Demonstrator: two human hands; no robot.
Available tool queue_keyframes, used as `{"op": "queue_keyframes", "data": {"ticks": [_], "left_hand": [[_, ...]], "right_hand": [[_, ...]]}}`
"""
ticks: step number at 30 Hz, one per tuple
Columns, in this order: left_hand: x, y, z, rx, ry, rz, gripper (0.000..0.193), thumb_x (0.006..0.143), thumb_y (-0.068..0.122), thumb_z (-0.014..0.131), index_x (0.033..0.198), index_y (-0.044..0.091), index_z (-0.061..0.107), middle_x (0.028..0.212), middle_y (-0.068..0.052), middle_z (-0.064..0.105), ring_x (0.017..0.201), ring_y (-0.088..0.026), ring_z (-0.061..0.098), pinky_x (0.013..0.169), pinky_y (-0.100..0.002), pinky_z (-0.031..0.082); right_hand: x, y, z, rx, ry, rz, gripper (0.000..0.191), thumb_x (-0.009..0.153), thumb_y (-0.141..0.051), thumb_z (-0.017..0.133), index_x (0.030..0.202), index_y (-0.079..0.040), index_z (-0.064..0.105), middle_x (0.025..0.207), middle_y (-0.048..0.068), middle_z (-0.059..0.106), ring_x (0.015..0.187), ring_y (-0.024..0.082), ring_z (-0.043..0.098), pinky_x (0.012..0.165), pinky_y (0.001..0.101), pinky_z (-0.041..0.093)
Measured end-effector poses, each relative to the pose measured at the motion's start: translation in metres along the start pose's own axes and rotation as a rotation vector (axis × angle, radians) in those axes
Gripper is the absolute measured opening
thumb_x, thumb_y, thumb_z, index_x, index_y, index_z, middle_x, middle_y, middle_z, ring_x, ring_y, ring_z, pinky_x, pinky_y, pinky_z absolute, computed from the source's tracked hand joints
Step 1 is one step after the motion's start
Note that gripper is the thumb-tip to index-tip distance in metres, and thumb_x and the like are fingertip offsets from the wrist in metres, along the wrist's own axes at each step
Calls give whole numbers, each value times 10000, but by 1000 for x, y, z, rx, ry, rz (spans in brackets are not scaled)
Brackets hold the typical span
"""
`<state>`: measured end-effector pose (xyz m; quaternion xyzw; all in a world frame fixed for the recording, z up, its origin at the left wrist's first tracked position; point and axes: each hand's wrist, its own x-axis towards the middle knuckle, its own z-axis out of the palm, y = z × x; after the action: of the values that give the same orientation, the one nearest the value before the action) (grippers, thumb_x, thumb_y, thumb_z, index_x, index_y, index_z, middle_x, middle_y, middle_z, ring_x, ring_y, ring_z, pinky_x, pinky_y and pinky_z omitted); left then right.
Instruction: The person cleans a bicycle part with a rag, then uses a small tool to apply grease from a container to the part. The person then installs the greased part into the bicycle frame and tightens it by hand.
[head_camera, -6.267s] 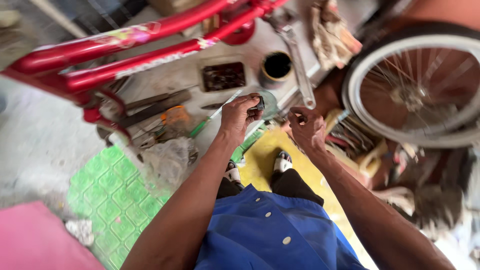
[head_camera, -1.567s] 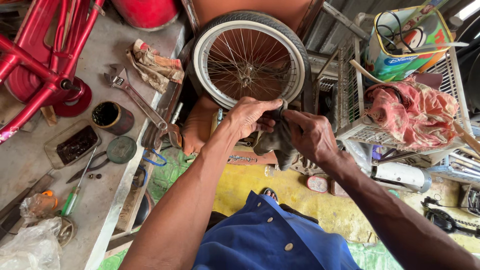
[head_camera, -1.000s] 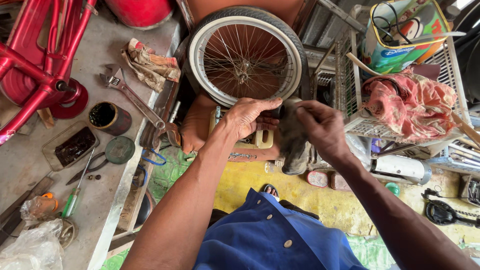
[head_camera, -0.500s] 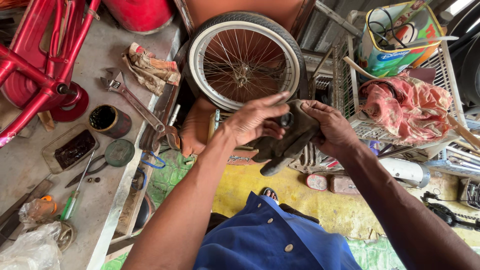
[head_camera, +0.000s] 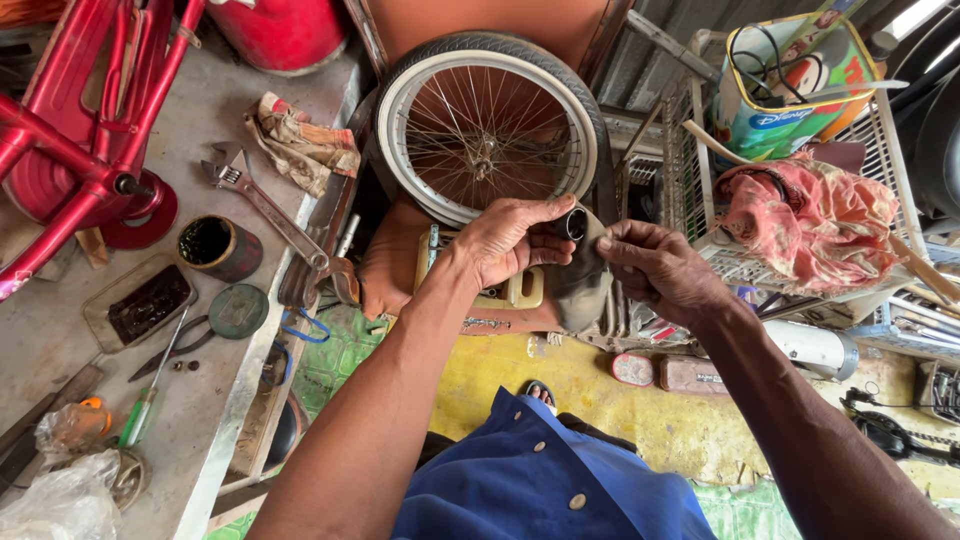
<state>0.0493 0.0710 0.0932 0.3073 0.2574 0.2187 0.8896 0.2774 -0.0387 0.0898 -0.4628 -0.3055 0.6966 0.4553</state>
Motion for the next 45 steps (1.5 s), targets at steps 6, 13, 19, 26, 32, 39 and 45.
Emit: {"op": "queue_keyframes", "data": {"ticks": [6, 13, 19, 26, 32, 39, 45], "left_hand": [[1, 3, 2, 3, 61, 39, 294, 897, 214, 776, 1067, -17, 711, 889, -142, 711, 758, -229, 724, 716, -373, 650], [1, 2, 2, 53, 200, 34, 296, 880, 223, 788, 1017, -28, 709, 862, -137, 707, 728, -230, 716, 658, -350, 643], [4, -5, 4, 135, 360, 28, 256, 855, 190, 806, 924, -46, 734, 797, -142, 725, 633, -222, 704, 583, -328, 617], [6, -15, 6, 578, 368, 316, 331, 833, 232, 846, 1029, -30, 797, 908, -161, 789, 730, -201, 710, 650, -310, 586], [0, -4, 12, 1003, 186, 626, 308, 856, 256, 803, 1107, 80, 777, 1076, -89, 795, 985, -204, 763, 911, -325, 586], [-5, 0, 18, 1203, 110, 671, 321, 832, 234, 807, 1116, 96, 748, 1165, -96, 760, 1083, -235, 730, 999, -357, 561], [-6, -13, 15, 769, 123, 488, 372, 794, 150, 776, 1147, 41, 732, 1112, -139, 768, 1000, -271, 741, 897, -370, 628]], "right_hand": [[2, -6, 2, -54, 114, -270, 93, 1002, -190, 657, 1018, -98, 653, 740, -44, 594, 495, 8, 406, 392, 184, 313], [6, -12, 21, -840, 126, -744, 126, 1093, -155, 599, 1131, -79, 692, 989, 39, 725, 799, 62, 704, 666, 217, 625], [8, -7, 46, -1276, 270, -763, 176, 975, -64, 682, 1113, 0, 771, 854, 159, 691, 675, 225, 665, 592, 358, 525], [21, -7, 33, -577, -10, -455, 177, 988, -85, 649, 1131, 2, 707, 885, 13, 715, 664, 73, 583, 571, 257, 476], [29, 4, 16, 304, -56, 36, 171, 1020, -132, 564, 1119, -60, 682, 759, -39, 640, 446, 21, 341, 400, 188, 274], [22, 29, 10, 567, -60, 32, 101, 1066, -121, 555, 1086, -98, 652, 769, -51, 605, 458, 25, 320, 393, 192, 260], [15, 34, 3, 546, 45, -30, 110, 1042, -146, 550, 1084, -98, 639, 750, -56, 579, 465, 25, 327, 399, 192, 265]]}}
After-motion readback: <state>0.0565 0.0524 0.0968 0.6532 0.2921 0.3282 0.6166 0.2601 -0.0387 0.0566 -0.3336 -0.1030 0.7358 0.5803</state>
